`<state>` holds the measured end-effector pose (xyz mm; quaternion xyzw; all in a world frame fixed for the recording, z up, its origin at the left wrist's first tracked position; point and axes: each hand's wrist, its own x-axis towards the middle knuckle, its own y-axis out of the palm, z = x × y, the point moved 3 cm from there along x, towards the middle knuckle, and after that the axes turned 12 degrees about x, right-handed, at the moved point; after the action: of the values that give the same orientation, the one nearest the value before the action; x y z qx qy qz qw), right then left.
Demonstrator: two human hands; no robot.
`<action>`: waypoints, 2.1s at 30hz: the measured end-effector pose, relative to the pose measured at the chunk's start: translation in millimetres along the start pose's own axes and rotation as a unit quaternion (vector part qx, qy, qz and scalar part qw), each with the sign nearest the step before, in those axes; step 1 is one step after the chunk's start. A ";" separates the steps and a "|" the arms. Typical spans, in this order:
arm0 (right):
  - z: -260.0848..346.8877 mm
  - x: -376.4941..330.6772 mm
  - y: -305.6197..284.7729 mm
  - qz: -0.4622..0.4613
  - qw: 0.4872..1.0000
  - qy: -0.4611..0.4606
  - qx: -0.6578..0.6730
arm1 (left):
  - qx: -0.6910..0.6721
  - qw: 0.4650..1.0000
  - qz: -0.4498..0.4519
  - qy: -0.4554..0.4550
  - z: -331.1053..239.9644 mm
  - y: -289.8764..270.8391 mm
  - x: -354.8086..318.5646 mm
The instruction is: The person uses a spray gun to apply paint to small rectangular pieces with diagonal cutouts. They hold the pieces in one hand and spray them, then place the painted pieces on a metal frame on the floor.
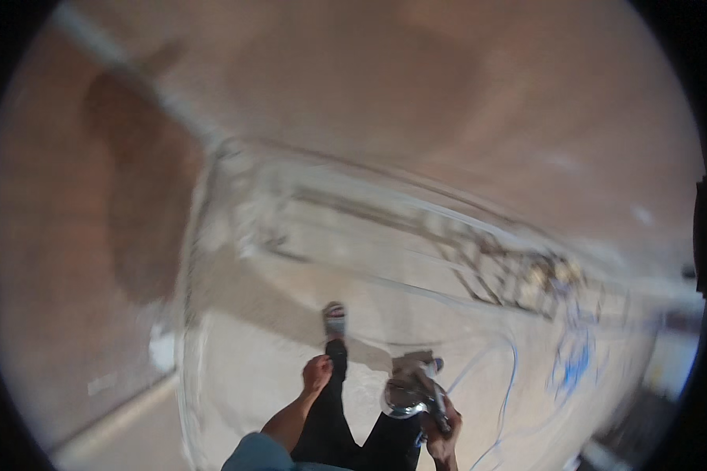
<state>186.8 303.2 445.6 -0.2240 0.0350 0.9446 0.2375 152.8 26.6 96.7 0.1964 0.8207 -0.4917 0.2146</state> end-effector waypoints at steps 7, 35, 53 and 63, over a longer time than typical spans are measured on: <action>-65.4 -34.8 -315.0 -0.088 0.994 0.007 0.068 | 0.001 0.962 -0.069 0.264 -305.7 83.7 -48.9; -287.3 -122.3 -843.9 -0.452 0.867 0.070 0.196 | 0.224 0.859 -0.073 0.455 -977.0 515.4 -33.3; -238.8 -39.8 -778.4 -0.359 0.907 0.064 0.211 | 0.120 0.815 -0.265 0.501 -945.1 429.5 7.0; -198.3 -100.6 -656.4 -0.273 0.953 0.027 0.128 | -0.037 0.848 -0.485 0.212 -570.3 124.8 -99.8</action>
<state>651.4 806.1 338.4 -0.2185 0.0993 0.8249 0.5118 211.6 578.7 302.9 -0.1352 0.8546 -0.4490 -0.2232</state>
